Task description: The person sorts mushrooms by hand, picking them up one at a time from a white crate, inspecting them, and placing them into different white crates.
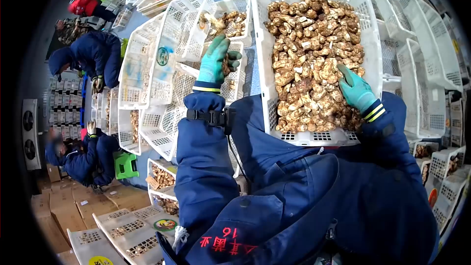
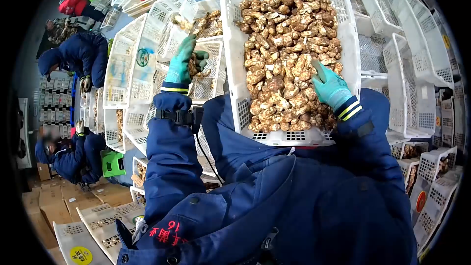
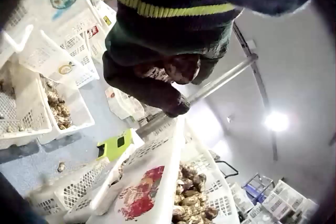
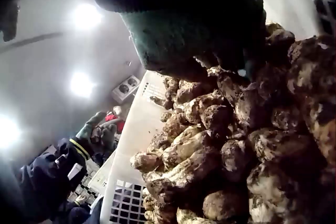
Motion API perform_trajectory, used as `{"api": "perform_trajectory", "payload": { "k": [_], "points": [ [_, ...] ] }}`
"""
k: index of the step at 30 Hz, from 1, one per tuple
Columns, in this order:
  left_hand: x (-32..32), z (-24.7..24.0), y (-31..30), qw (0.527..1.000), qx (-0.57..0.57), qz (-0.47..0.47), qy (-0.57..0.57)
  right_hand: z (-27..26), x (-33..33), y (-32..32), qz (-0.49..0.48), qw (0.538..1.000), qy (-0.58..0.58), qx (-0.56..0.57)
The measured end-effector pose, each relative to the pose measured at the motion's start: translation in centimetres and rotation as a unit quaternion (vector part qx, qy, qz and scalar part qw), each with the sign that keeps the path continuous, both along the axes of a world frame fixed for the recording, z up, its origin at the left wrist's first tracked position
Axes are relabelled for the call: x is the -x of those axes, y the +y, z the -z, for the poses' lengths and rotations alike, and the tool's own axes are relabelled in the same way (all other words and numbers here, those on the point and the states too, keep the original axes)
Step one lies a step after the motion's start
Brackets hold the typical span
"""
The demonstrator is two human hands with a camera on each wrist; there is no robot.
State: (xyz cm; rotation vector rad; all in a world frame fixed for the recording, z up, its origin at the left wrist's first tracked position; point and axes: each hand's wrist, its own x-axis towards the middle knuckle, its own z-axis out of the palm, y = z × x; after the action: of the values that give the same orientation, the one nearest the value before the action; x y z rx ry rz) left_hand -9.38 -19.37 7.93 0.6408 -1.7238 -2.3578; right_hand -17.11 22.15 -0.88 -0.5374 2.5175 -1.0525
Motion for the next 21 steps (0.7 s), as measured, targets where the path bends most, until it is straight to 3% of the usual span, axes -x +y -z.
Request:
{"api": "perform_trajectory", "payload": {
  "k": [1,4,5,9,13,15,16,18,20,21],
  "points": [
    [-0.1,0.4,0.6,1.000,0.004,0.018,-0.020,0.8,0.1,0.2,-0.035,0.989,0.139,-0.020],
    [-3.1,2.4,1.7,0.990,-0.084,0.109,-0.043,-1.0,-0.5,0.0,0.007,1.000,0.019,-0.003],
    [-4.2,3.2,1.9,0.976,-0.180,0.120,-0.006,-0.1,-0.2,0.1,0.011,1.000,0.018,-0.004],
    [-7.1,2.9,5.3,0.910,-0.379,0.127,0.107,-0.5,0.0,-0.1,0.022,1.000,-0.011,-0.009],
    [-6.7,-0.4,8.1,0.911,-0.379,0.081,0.140,0.8,0.1,0.4,0.019,0.999,0.015,0.027],
    [-6.9,-0.9,8.5,0.916,-0.363,0.053,0.163,1.4,-0.1,0.6,0.057,0.985,-0.087,0.136],
    [-7.3,-0.7,9.8,0.921,-0.363,0.014,0.142,1.0,-0.2,0.5,0.054,0.988,-0.083,0.120],
    [-8.6,2.9,10.0,0.898,-0.429,0.061,0.083,0.5,-0.4,0.7,0.054,0.992,-0.075,0.090],
    [-10.2,6.6,10.1,0.837,-0.521,0.103,0.134,3.0,0.1,1.7,0.024,0.997,0.062,0.032],
    [-10.5,6.1,10.9,0.836,-0.521,0.103,0.139,1.9,-0.5,1.4,0.037,0.998,-0.013,0.050]
  ]
}}
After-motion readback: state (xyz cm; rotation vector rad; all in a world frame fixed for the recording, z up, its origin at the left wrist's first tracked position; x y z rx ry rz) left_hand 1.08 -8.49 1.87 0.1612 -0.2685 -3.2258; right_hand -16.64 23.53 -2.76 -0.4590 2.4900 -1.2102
